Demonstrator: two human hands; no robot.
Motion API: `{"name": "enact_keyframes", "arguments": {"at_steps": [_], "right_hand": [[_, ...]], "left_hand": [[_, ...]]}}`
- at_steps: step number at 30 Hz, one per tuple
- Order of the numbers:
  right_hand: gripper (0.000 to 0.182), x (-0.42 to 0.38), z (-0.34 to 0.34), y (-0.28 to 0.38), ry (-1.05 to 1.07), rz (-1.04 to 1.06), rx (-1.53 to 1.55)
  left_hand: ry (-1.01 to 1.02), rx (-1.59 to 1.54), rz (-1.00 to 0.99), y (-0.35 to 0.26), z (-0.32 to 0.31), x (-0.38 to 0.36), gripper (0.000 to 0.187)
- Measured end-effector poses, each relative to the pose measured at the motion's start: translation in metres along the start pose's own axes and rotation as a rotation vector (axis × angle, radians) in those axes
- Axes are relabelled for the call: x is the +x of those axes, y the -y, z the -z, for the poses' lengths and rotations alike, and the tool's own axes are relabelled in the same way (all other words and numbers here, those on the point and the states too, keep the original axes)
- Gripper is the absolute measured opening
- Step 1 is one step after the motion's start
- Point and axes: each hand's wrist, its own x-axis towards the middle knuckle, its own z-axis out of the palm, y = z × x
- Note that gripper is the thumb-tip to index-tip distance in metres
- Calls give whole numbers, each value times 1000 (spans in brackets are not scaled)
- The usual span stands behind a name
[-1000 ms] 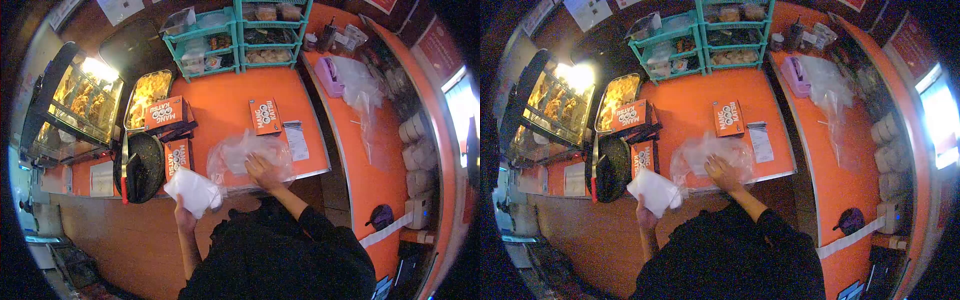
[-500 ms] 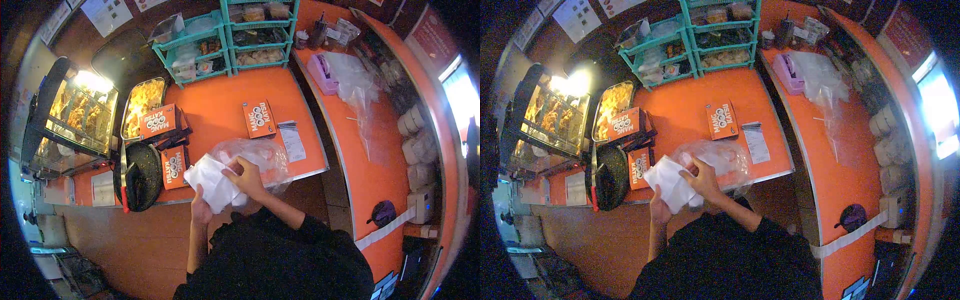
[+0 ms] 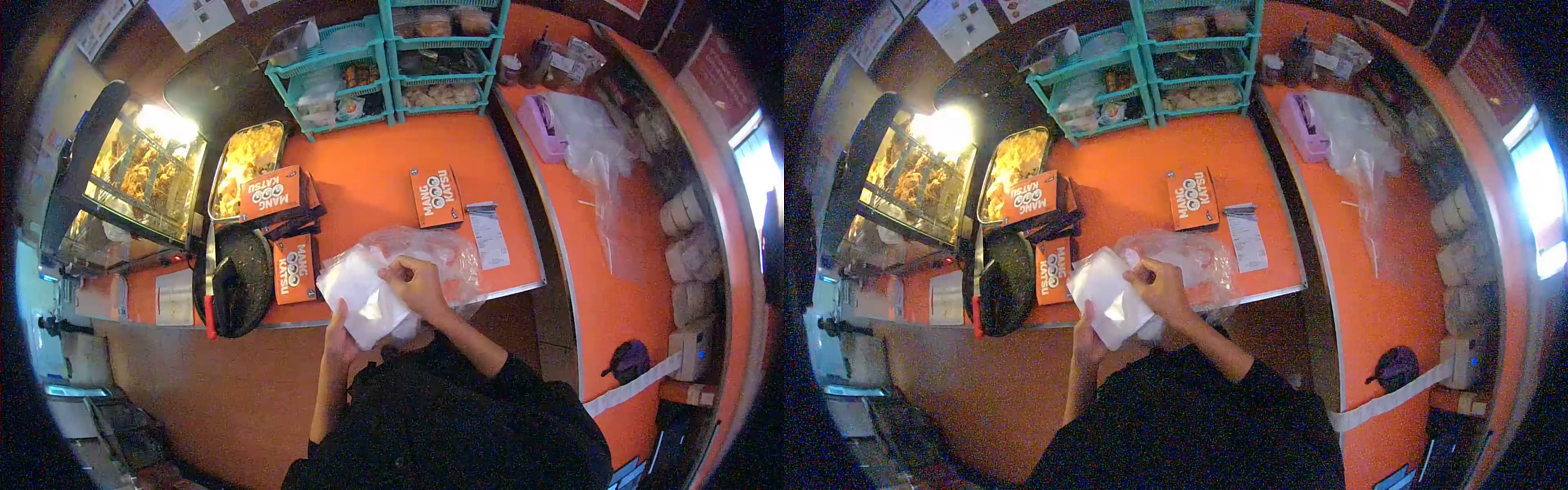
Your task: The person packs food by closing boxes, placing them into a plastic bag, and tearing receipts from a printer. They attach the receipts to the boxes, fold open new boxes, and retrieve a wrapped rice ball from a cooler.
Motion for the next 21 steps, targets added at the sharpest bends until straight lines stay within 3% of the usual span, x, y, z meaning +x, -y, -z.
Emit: {"name": "enact_keyframes", "arguments": {"at_steps": [5,11,14,16,21], "right_hand": [[13,3,0,-12,29,74,167],[17,8,1,-18,151,-61,224],[18,4,2,-19,162,-90,85],[17,4,0,-20,118,-95,257],[12,6,1,-27,135,-176,325]], "left_hand": [[62,-94,25,-2,7,0,58],[-80,67,18,-2,-3,-5,61],[2,14,22,-4,-3,-8,61],[2,40,10,-4,-4,-9,60],[-17,-5,6,1,12,-6,60]]}}
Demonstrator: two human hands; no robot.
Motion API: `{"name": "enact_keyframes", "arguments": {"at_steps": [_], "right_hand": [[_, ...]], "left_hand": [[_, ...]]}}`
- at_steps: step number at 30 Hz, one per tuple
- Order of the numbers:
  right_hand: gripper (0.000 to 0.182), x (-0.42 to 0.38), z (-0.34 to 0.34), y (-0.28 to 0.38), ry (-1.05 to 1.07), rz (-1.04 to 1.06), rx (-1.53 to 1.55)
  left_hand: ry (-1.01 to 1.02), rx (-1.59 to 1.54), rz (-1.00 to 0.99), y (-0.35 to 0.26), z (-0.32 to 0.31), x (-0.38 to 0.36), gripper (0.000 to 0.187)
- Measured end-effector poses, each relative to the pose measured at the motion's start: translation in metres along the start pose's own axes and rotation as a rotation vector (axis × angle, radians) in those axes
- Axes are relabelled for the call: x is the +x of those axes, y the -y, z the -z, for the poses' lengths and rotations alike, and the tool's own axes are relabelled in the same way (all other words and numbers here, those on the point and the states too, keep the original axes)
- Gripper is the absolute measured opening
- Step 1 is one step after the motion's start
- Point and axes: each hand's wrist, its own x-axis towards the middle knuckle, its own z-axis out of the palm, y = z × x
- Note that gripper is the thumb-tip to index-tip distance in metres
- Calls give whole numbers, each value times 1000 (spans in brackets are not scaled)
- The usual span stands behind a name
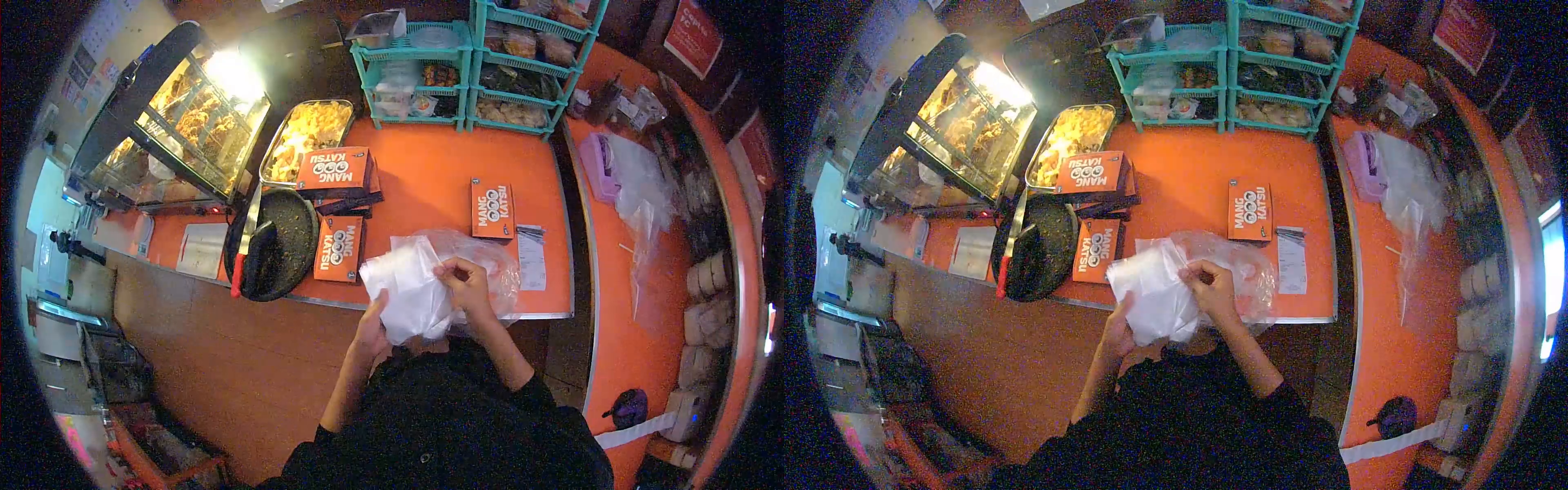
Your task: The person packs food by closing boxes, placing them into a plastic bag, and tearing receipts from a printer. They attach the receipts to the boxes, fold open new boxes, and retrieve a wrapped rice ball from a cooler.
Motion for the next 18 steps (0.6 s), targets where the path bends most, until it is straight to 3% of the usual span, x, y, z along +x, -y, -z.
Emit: {"name": "enact_keyframes", "arguments": {"at_steps": [8,10,11,13,14,16,18], "right_hand": [[11,20,33,0,-74,-106,12],[9,29,46,9,-431,268,-365],[9,27,43,26,-423,265,-365],[7,17,37,64,-604,927,-975],[7,15,32,59,-603,923,-976],[8,8,23,33,-232,1162,-1089],[13,11,31,-32,141,863,-1235]], "left_hand": [[-102,-3,-115,-12,29,-19,63],[-132,-19,-132,-21,36,-31,62],[-144,-26,-175,-25,38,-37,62],[-172,-56,-251,-31,48,-42,59],[-174,-56,-247,-32,54,-45,59],[-176,-69,-228,-36,59,-48,60],[-169,-74,-238,-36,57,-45,59]]}}
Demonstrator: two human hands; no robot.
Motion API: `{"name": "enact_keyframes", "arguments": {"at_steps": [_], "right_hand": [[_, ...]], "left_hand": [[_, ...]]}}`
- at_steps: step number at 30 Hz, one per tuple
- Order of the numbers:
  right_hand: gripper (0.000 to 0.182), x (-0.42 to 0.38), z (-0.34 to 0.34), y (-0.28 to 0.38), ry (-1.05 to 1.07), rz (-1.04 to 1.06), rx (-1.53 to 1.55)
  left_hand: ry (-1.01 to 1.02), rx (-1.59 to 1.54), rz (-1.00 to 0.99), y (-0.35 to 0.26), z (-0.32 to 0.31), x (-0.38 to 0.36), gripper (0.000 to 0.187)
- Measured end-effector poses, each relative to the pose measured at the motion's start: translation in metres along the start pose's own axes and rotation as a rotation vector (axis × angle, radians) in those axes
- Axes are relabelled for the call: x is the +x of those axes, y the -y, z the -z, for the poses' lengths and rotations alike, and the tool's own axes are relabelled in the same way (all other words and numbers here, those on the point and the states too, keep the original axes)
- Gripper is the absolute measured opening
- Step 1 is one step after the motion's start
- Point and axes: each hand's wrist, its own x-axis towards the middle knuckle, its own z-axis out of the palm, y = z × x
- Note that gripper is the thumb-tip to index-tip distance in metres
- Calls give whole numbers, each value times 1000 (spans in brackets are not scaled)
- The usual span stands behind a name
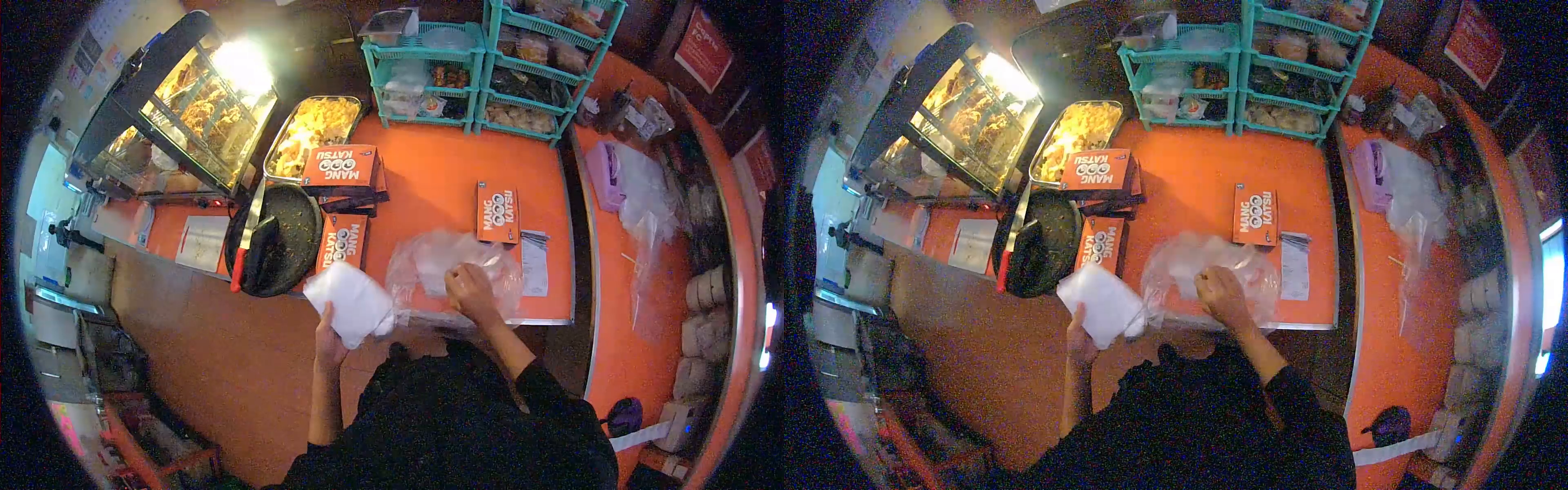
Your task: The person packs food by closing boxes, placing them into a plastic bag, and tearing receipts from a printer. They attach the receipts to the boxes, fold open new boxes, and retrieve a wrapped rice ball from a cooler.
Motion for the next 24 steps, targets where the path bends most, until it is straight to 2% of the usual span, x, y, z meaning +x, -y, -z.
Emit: {"name": "enact_keyframes", "arguments": {"at_steps": [1,3,7,9,10,12,13,15,16,17,18,19,20,21,22,23,24], "right_hand": [[13,-19,-22,-1,-2,2,-5],[23,-45,-51,0,178,-198,-30],[32,-25,-20,13,206,-318,153],[41,18,8,19,155,-652,961],[41,37,16,21,158,-642,958],[47,76,32,18,196,-630,1231],[47,98,51,9,205,-616,1227],[43,149,85,-13,426,-579,969],[39,170,86,-28,317,-588,1055],[36,194,87,-45,208,-591,1141],[35,226,83,-77,197,-528,1064],[34,261,93,-101,135,-512,1048],[34,300,99,-131,46,-523,951],[35,338,104,-160,-56,-500,1078],[36,379,99,-198,-245,-519,951],[37,412,104,-218,-338,-529,980],[31,457,87,-265,-346,-564,914]], "left_hand": [[-1,-10,-16,1,-2,2,59],[9,3,-23,2,-10,4,58],[85,-31,12,7,-26,17,60],[120,-50,59,11,-46,33,60],[148,-66,110,13,-58,40,60],[167,-24,116,17,-91,62,59],[180,22,134,16,-107,74,59],[204,69,83,6,-135,100,59],[230,127,48,-2,-147,112,60],[302,194,-117,-11,-161,121,61],[367,265,-284,-21,-174,126,62],[365,345,-296,-34,-181,124,63],[223,437,-380,-41,-191,117,63],[139,565,-447,-40,-185,118,63],[48,692,-505,-39,-177,117,64],[19,685,-506,-34,-166,113,64],[24,828,-480,-26,-154,110,56]]}}
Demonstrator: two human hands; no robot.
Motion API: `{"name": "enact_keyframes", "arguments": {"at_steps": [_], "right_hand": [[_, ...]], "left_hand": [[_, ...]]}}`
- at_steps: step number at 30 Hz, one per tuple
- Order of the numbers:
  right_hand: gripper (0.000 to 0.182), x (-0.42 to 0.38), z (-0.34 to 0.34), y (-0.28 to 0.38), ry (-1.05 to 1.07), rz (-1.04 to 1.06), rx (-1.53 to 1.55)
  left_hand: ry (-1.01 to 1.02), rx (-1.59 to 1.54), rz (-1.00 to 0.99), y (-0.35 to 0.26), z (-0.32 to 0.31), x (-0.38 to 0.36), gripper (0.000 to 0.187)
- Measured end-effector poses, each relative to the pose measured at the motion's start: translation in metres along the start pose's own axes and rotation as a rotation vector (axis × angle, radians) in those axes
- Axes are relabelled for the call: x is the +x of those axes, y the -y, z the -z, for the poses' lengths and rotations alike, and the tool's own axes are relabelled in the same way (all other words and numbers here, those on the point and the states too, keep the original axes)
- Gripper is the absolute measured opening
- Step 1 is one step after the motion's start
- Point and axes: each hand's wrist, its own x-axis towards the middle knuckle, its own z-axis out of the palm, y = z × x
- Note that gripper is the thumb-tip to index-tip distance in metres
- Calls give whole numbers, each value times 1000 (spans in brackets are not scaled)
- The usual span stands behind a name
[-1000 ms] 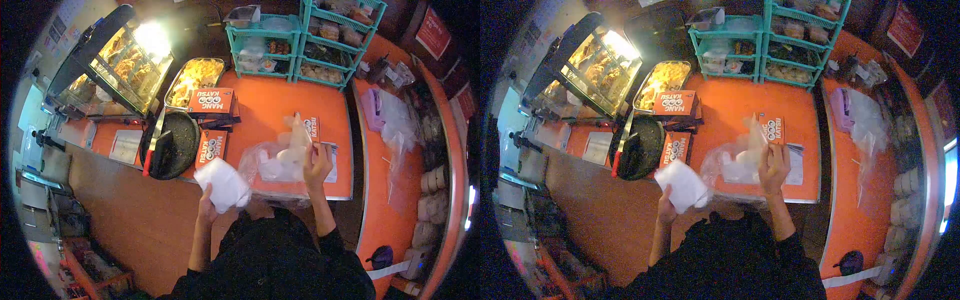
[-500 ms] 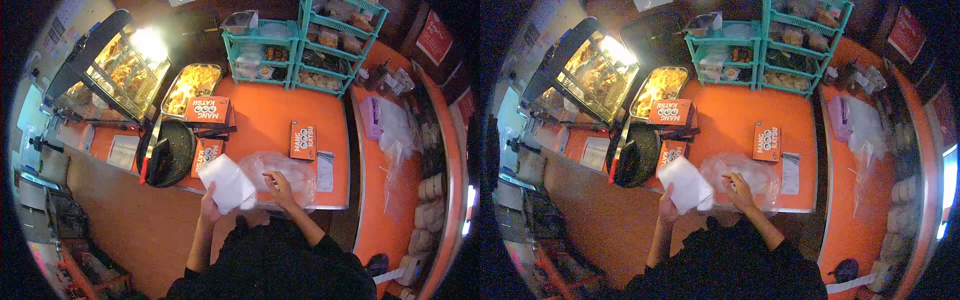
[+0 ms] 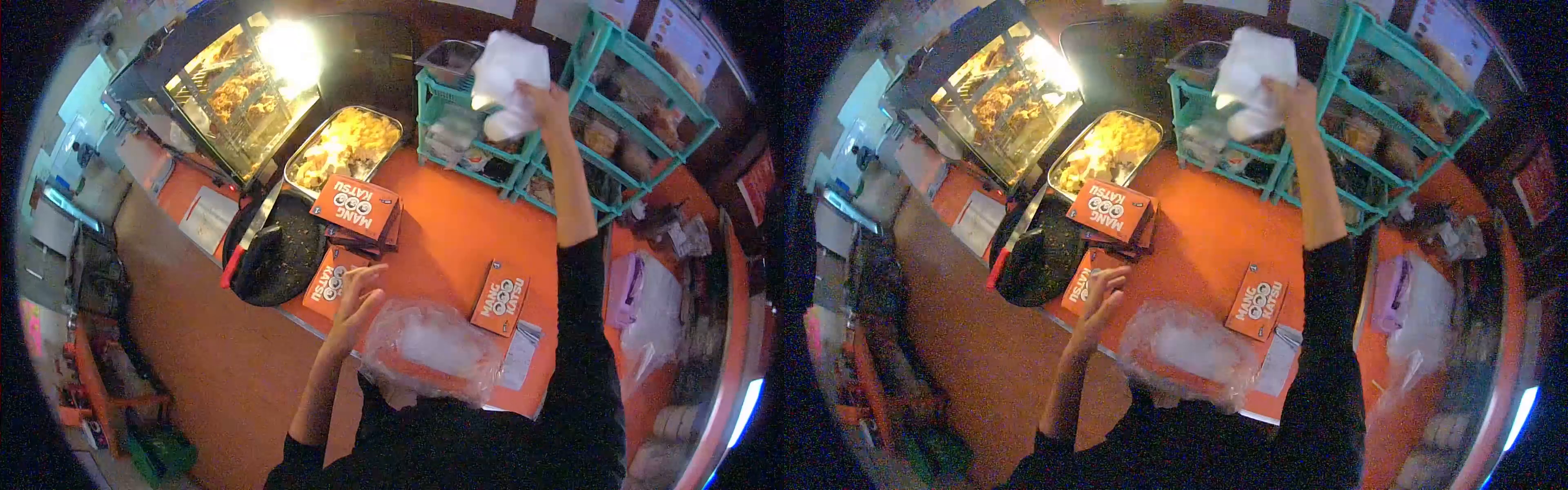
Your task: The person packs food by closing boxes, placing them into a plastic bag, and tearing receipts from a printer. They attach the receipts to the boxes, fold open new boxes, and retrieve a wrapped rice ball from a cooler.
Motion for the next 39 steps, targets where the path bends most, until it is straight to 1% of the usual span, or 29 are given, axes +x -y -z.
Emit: {"name": "enact_keyframes", "arguments": {"at_steps": [1,3,4,6,7,8,9,10,11,12,14,15,16,17,18,20,21,23,25,27,29,30,32,33,35,36,38,39], "right_hand": [[51,29,-2,-1,-13,-27,-113],[61,113,-25,-60,-140,-143,-335],[61,116,-36,-66,-120,-153,-335],[67,106,-49,-69,-1,-194,-615],[67,93,-55,-59,8,-212,-622],[64,70,-63,-43,-56,-123,-774],[62,45,-65,-38,-119,-31,-930],[62,25,-60,-39,-122,-41,-942],[55,5,-51,-38,-339,293,-952],[48,-19,-40,-35,-554,634,-943],[35,-105,-7,-30,-123,491,-728],[33,-154,13,-37,152,272,-616],[47,-196,28,-70,252,25,-668],[76,-244,42,-108,285,-181,-980],[112,-290,51,-140,301,-420,-1198],[124,-341,57,-170,282,-449,-1220],[124,-346,52,-164,274,-458,-1218],[123,-344,36,-151,95,-707,-1105],[121,-334,39,-158,50,-740,-1074],[118,-329,47,-159,-4,-764,-1042],[118,-332,54,-143,-58,-583,-1022],[118,-338,57,-131,-68,-595,-1025],[111,-354,54,-72,82,-465,-996],[111,-367,53,-60,71,-477,-1002],[109,-397,48,-43,194,-336,-798],[109,-411,42,-40,185,-341,-802],[110,-435,28,-32,265,-424,-647],[110,-443,22,-27,244,-427,-651]], "left_hand": [[52,135,19,11,1,-10,50],[128,236,89,35,-4,-40,26],[114,235,106,44,-9,-50,26],[127,779,-21,62,-19,-75,26],[122,835,69,74,-21,-87,34],[135,831,86,78,-23,-91,34],[103,924,121,81,-27,-96,36],[68,1018,142,85,-29,-98,38],[69,996,128,105,-25,-102,44],[85,992,115,118,-22,-102,44],[101,1069,112,132,-18,-101,50],[115,1061,93,131,-16,-98,50],[147,982,109,129,-14,-95,53],[178,904,126,128,-13,-92,56],[190,898,111,133,-13,-90,56],[254,1002,-54,155,-13,-79,58],[265,1004,-59,160,-13,-74,58],[356,1037,-137,170,-11,-62,63],[390,1008,-122,190,-4,-59,65],[420,979,-116,192,2,-52,68],[501,962,-206,177,5,-48,78],[517,958,-210,170,5,-47,78],[470,684,-19,160,3,-44,89],[486,679,-21,165,3,-40,89],[415,615,-109,174,1,-32,97],[425,611,-113,173,2,-31,97],[493,384,-92,144,4,-29,87],[511,381,-102,128,2,-32,87]]}}
